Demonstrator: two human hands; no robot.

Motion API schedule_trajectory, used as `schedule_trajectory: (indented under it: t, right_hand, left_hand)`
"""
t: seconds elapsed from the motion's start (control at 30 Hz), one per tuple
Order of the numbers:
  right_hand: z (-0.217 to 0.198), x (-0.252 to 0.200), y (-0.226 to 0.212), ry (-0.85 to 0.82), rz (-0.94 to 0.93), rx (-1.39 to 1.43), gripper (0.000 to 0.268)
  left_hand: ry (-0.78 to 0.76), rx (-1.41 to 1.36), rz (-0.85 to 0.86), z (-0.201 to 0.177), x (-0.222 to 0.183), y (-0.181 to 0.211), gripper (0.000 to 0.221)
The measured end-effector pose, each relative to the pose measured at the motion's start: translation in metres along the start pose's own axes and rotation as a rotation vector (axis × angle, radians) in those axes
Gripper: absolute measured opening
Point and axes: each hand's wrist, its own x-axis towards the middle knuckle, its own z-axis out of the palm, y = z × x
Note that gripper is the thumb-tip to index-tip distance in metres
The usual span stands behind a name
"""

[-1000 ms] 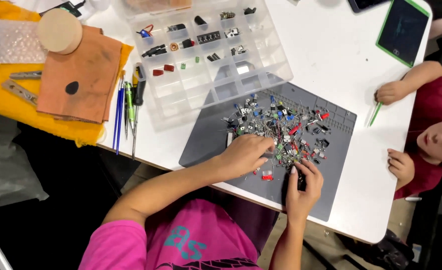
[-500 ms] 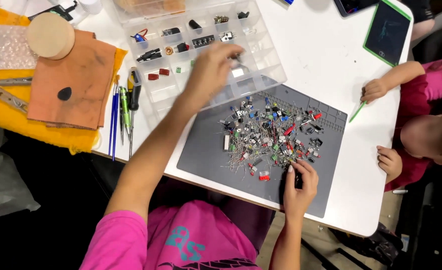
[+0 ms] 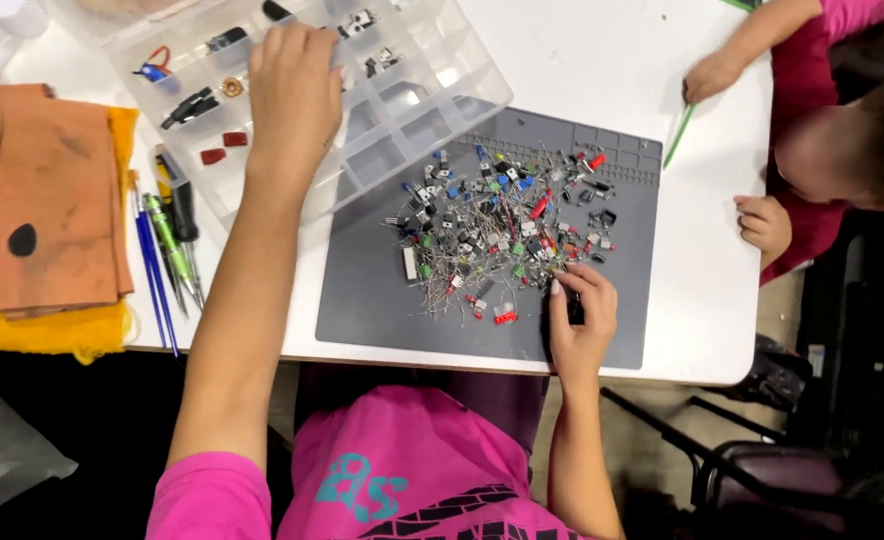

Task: Sorting various small electronic components like LEDs and transistors from a pile into a partitioned plastic storage box.

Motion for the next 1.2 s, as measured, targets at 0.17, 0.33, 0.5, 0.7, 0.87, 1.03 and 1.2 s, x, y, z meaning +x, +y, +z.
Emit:
schedule_trajectory:
  t: [0.17,0.33,0.5,0.7,0.87,1.03,1.2]
  right_hand:
    - [-0.001,-0.001,0.003,0.005,0.011,0.01,0.012]
    - [0.001,0.005,0.0,0.037,0.033,0.067,0.017]
    - [0.003,0.005,0.002,-0.022,-0.054,0.037,0.032]
    - [-0.001,0.007,-0.001,-0.09,-0.01,0.15,0.044]
    - [0.007,0.015,-0.007,-0.163,0.052,0.269,0.042]
    - [0.023,0.024,-0.014,-0.153,0.04,0.31,0.034]
    - [0.026,0.025,-0.005,-0.043,0.224,0.606,0.027]
  left_hand:
    - [0.12,-0.084,0.228,-0.038,-0.019,0.077,0.035]
    - [-0.066,-0.288,0.397,0.003,-0.07,0.135,0.037]
    - [-0.186,-0.287,0.506,0.016,-0.085,0.157,0.061]
    - [-0.09,-0.309,0.533,0.044,-0.098,0.156,0.044]
    - [-0.088,-0.364,0.537,0.023,-0.092,0.154,0.029]
    - [-0.111,-0.438,0.509,0.013,-0.091,0.151,0.025]
    - [-0.049,-0.487,0.518,0.014,-0.09,0.151,0.015]
